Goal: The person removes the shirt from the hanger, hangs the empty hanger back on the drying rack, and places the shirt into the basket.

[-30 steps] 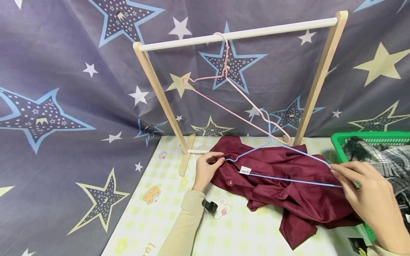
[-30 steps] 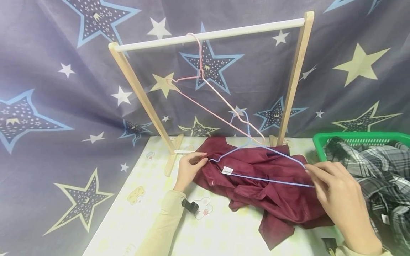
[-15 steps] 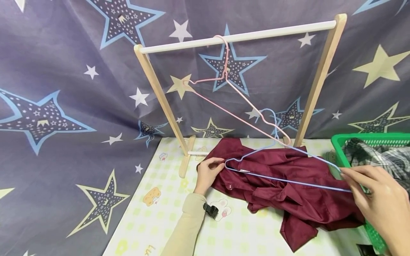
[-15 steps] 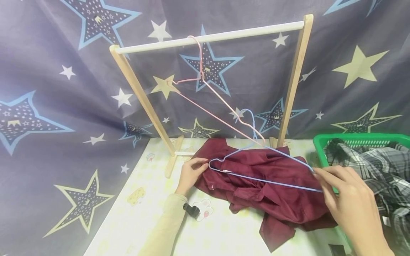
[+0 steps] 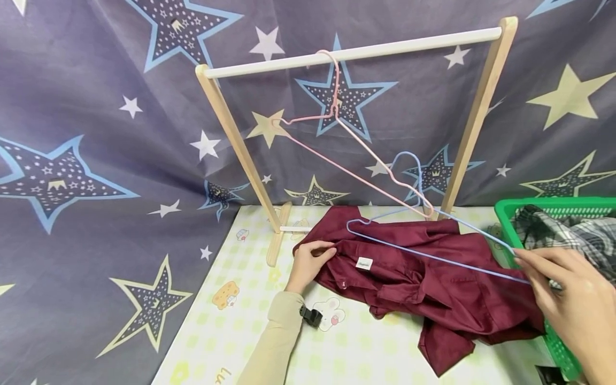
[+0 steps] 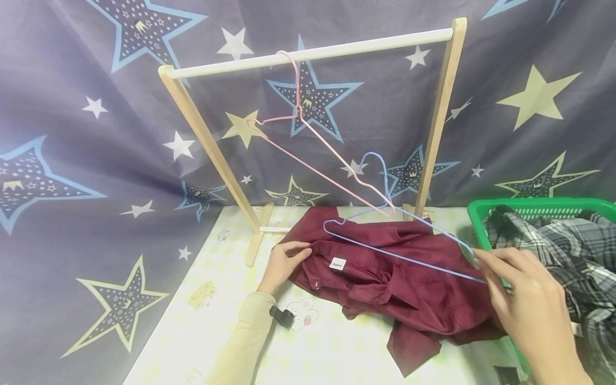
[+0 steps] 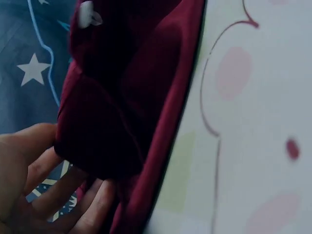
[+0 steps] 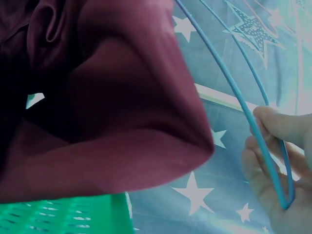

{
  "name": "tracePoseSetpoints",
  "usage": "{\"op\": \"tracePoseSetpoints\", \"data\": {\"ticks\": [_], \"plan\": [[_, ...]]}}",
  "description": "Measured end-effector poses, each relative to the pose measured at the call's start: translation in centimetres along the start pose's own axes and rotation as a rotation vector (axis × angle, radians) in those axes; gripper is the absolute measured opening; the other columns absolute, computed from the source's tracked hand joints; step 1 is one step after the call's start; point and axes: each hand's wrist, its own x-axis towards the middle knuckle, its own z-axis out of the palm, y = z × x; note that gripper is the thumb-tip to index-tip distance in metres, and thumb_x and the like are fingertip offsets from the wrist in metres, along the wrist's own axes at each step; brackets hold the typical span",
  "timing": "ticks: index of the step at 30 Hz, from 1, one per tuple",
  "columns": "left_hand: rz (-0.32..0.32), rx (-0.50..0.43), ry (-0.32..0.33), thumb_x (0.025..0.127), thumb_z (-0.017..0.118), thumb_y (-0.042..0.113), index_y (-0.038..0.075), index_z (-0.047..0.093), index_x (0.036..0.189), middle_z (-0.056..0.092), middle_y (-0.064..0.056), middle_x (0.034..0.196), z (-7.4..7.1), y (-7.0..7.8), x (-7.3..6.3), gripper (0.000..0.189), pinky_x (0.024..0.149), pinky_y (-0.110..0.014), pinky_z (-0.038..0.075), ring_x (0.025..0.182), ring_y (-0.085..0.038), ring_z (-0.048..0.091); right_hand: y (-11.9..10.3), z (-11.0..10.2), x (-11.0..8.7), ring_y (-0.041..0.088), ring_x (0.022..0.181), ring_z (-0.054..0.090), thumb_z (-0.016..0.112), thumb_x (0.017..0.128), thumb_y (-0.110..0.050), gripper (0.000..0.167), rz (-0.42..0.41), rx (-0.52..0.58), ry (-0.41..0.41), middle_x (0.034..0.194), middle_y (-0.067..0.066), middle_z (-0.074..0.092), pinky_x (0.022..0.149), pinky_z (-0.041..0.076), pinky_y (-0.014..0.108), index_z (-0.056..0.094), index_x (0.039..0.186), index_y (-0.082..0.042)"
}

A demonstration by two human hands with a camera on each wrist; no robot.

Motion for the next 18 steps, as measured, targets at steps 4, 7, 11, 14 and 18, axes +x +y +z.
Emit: {"op": "tracePoseSetpoints", "data": {"ticks": [4, 7, 11, 14, 18], "plan": [[0.005, -0.003, 0.013, 0.088, 0.076, 0.021, 0.009, 0.077, 0.104, 0.077, -0.005, 0.097, -0.9, 0.4, 0.2, 0.020, 0.080, -0.024, 0.058, 0.086, -0.017, 0.073, 0.1, 0.4, -0.2, 0.030, 0.078, 0.051, 0.029, 0.102, -0.058, 0.081, 0.012, 0.011, -0.005, 0.083, 0.020, 0.066, 0.067, 0.032, 0.027, 0.074, 0.094, 0.009], [0.017, -0.038, 0.080, 0.089, 0.075, 0.020, 0.005, 0.076, 0.106, 0.076, -0.009, 0.102, -2.0, 0.8, 0.7, 0.023, 0.082, -0.025, 0.058, 0.089, -0.020, 0.073, 0.0, 0.5, -0.2, 0.031, 0.078, 0.052, 0.029, 0.102, -0.057, 0.080, 0.014, 0.019, -0.002, 0.083, 0.020, 0.066, 0.069, 0.033, 0.030, 0.074, 0.094, 0.009], [0.018, -0.099, 0.244, 0.089, 0.075, 0.015, 0.002, 0.074, 0.108, 0.075, -0.013, 0.104, -4.5, 1.5, 1.7, 0.023, 0.081, -0.022, 0.057, 0.088, -0.016, 0.071, 0.0, 0.5, -0.2, 0.029, 0.077, 0.051, 0.029, 0.102, -0.057, 0.080, 0.013, 0.008, 0.003, 0.083, 0.020, 0.067, 0.067, 0.033, 0.027, 0.074, 0.095, 0.008], [0.026, -0.152, 0.402, 0.089, 0.075, 0.013, 0.001, 0.072, 0.110, 0.074, -0.015, 0.103, -6.7, 2.1, 2.6, 0.025, 0.081, -0.016, 0.055, 0.087, -0.011, 0.068, 0.1, 0.5, -0.2, 0.029, 0.076, 0.049, 0.028, 0.103, -0.056, 0.079, 0.013, 0.001, 0.000, 0.084, 0.019, 0.067, 0.064, 0.031, 0.024, 0.074, 0.096, 0.008], [0.084, -0.231, 0.604, 0.086, 0.077, 0.010, -0.004, 0.070, 0.109, 0.072, -0.021, 0.104, -9.3, 2.9, 3.5, 0.028, 0.083, -0.018, 0.055, 0.088, -0.016, 0.067, 0.1, 0.5, -0.2, 0.030, 0.077, 0.050, 0.040, 0.106, -0.039, 0.058, 0.018, -0.004, -0.009, 0.085, 0.020, 0.067, 0.063, 0.030, 0.023, 0.074, 0.097, 0.008]]}}
